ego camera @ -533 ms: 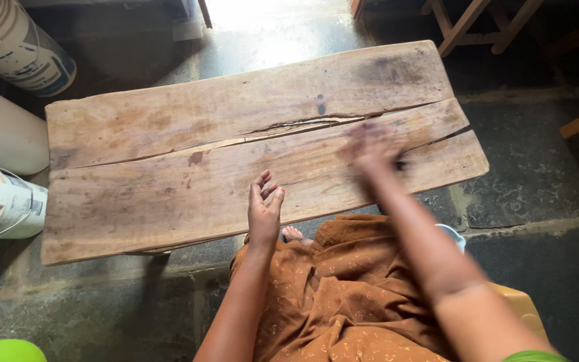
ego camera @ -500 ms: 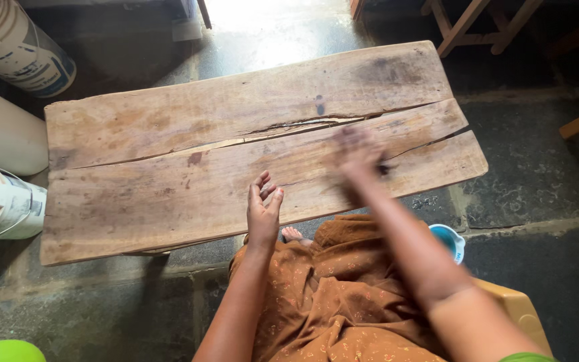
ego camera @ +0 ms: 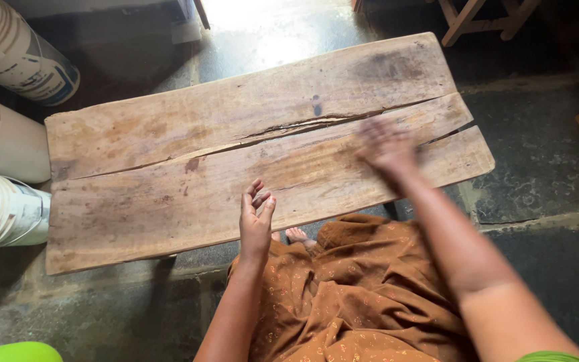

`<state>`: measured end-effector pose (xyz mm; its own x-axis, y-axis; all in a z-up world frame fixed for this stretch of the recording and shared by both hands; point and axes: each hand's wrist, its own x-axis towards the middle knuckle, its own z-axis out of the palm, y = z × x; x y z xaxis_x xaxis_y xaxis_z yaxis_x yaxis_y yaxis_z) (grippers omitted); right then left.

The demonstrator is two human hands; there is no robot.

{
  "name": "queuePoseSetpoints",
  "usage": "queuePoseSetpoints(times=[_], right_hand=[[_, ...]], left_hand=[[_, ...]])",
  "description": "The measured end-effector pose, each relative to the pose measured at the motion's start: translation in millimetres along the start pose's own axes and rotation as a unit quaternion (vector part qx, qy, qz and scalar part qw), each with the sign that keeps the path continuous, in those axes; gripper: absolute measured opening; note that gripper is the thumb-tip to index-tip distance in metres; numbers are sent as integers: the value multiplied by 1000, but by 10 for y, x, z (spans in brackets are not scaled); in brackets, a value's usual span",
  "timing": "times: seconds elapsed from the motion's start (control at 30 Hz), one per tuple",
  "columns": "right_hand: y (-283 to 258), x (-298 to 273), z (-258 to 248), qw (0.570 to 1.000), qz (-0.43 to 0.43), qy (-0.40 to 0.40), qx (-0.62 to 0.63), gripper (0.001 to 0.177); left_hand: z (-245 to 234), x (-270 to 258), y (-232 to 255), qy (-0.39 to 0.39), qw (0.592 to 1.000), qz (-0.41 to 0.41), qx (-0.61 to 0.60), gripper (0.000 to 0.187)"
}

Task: The person wipes a wooden bench with a cloth, repeatedly dipping the cloth into a small bucket of water and scrubbing the surface. The person works across the bench, occasionally adjusting the cloth and continuing to wipe the wood.

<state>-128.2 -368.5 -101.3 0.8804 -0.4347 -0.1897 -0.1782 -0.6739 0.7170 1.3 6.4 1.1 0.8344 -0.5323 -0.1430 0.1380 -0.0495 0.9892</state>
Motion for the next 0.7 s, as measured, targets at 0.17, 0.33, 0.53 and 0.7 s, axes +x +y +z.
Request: queuePoseSetpoints(times=[0.17,0.33,0.53,0.7], right_hand=[[1077,-282,872,840,224,-36,493,74],[998,-344,828,799,319,-63,506,80],[367,-702,218,776,379,-50,502,89],[-213,-802,-411,752,369,-70,541,95]], left_hand=[[41,1,-12,-8,1000,-5,-6,52],[51,11,11,4,1000,-2,8,53],[67,25,16,-3,1000,17,19,52],[101,42,-52,5,999,37,33,51]])
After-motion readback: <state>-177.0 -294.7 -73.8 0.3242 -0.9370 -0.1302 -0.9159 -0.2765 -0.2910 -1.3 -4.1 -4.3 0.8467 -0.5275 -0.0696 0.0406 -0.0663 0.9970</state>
